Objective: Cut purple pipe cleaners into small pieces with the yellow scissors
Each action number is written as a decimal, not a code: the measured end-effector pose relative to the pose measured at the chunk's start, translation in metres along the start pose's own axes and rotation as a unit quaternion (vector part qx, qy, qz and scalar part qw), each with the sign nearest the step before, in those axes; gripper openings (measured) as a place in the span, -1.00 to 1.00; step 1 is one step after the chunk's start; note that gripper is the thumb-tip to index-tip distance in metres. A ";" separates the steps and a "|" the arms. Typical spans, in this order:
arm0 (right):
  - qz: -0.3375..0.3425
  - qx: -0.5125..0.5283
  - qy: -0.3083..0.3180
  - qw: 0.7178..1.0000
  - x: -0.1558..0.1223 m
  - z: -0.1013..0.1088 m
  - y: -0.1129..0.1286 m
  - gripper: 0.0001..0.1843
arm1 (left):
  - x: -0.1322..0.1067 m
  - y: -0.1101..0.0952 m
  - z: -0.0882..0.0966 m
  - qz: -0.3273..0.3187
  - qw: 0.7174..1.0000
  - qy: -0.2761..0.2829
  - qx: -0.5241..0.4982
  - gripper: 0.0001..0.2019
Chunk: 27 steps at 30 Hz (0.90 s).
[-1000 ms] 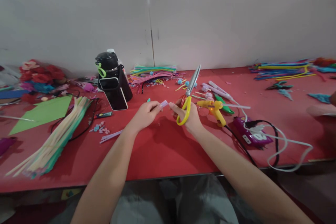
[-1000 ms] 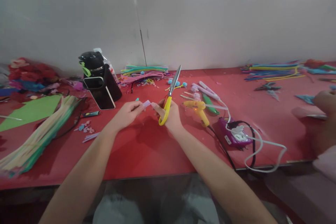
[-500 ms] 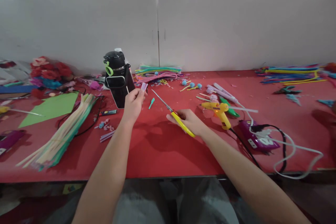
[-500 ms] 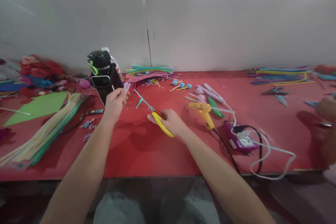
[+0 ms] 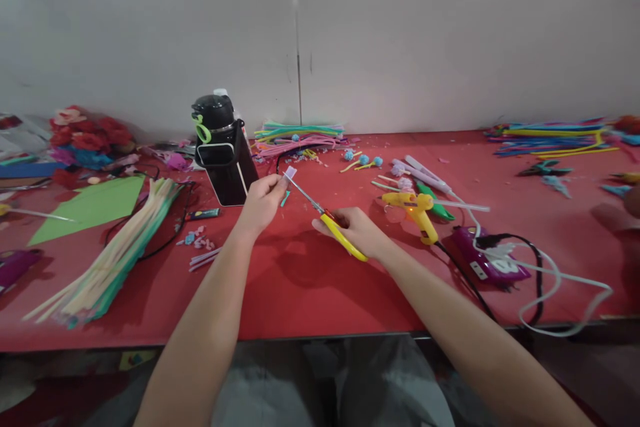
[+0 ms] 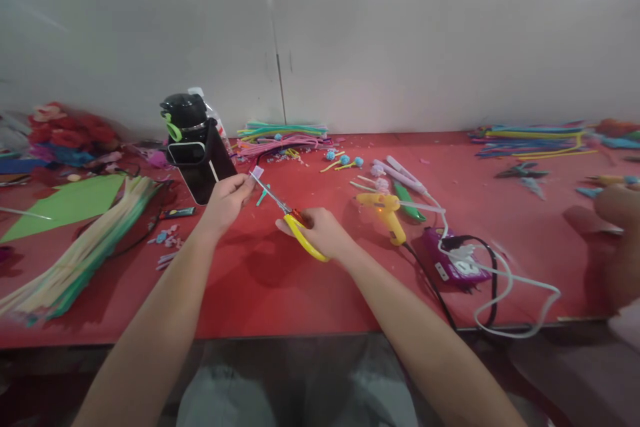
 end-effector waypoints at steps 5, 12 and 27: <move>0.004 -0.014 -0.006 1.000 -0.001 0.000 0.002 -0.31 | 0.000 0.001 0.002 0.002 1.000 0.011 0.002 -0.70; -0.005 -0.036 0.004 0.999 -0.003 -0.001 0.000 -0.33 | 0.000 -0.004 0.007 0.001 0.999 0.038 0.020 -0.71; -0.075 -0.285 -0.017 0.956 -0.039 0.000 0.009 -0.42 | -0.007 -0.005 -0.010 0.090 0.988 0.120 -0.030 -0.71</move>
Point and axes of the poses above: each hand's wrist, its own x-axis towards the middle knuckle, its own z-axis out of the back of the hand, y = z × x, the point moved 4 cm from there along x, towards the middle knuckle, and after that the axes turned 13 degrees about -z, right-handed, at the moved point
